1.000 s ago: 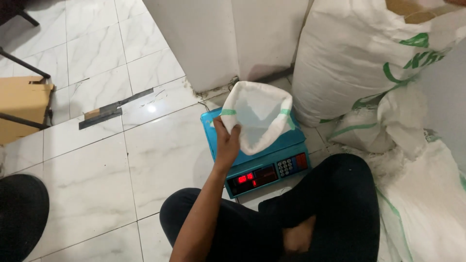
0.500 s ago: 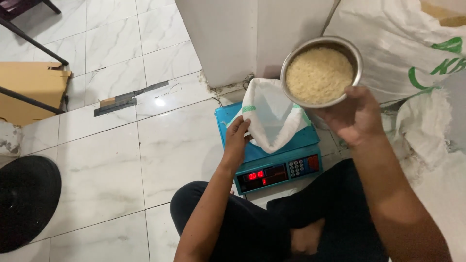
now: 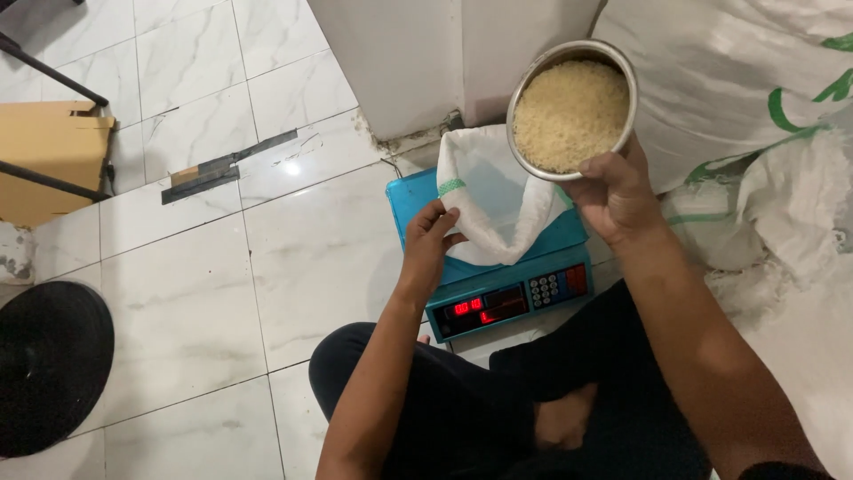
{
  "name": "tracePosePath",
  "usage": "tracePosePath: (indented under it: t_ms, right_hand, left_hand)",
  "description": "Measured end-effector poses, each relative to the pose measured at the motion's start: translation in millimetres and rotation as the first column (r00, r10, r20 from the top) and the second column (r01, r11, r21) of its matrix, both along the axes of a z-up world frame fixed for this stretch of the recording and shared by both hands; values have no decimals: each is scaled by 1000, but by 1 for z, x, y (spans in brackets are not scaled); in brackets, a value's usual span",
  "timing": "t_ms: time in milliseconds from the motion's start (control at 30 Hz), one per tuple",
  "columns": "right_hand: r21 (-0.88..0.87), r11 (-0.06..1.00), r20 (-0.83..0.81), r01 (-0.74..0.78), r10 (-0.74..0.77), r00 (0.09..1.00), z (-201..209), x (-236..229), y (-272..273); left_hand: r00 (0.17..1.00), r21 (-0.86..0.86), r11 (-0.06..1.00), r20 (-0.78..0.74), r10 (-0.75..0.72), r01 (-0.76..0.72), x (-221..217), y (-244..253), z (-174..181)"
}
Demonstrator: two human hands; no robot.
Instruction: The person scoops rice from a large sack using a metal bowl and pours it into a small white bag placed on a digital scale. The person repeatedly adds rice until the desired weight is reached.
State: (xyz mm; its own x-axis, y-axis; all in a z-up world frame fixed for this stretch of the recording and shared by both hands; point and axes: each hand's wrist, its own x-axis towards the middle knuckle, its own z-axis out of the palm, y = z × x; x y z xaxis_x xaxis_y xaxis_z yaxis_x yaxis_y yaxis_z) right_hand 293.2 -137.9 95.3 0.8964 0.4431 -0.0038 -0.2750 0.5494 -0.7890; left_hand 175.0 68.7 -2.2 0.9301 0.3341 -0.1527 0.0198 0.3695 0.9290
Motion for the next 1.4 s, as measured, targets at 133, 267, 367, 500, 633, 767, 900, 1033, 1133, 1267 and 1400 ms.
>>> tracePosePath:
  t_ms: [133, 267, 367, 500, 633, 767, 900, 1033, 1133, 1267, 1400]
  right_hand:
    - [7, 999, 51, 37, -38, 998, 7, 0, 4]
    - [-45, 997, 129, 61, -55, 990, -2, 3, 2]
    - [5, 998, 218, 63, -62, 974, 5, -1, 7]
    - [-29, 997, 386, 68, -51, 921, -10, 6, 4]
    - [-45, 994, 432, 102, -73, 899, -5, 5, 6]
    - [-47, 992, 450, 114, -81, 889, -2, 6, 7]
    - [-80, 986, 423, 144, -98, 901, -7, 9, 6]
    - [-52, 992, 483, 115, -75, 872, -2, 6, 7]
    - [-81, 989, 501, 127, -70, 863, 4, 3, 7]
    - [-58, 991, 539, 117, -67, 840, 10, 1, 8]
    - [-98, 986, 543, 133, -59, 838, 11, 1, 9]
  left_hand:
    - [1000, 34, 999, -6, -6, 6, 5, 3, -12]
    - [1000, 45, 999, -18, -9, 10, 7, 3, -12]
    - [1000, 39, 999, -27, -7, 8, 7, 1, -6]
    - [998, -25, 998, -48, 47, -49, 7, 0, -6]
    - [997, -50, 998, -58, 45, -48, 6, 1, -5]
    - [998, -82, 996, -44, 42, -45, 6, 1, -7]
    - [998, -114, 992, -42, 52, -56, 5, 2, -8]
    - [996, -108, 992, -57, 63, -69, 7, 3, -10]
    - [996, -116, 991, -58, 68, -74, 6, 3, -9]
    - [995, -99, 993, -74, 59, -67, 6, 1, -4]
    - [995, -91, 993, -81, 65, -72, 5, 2, -4]
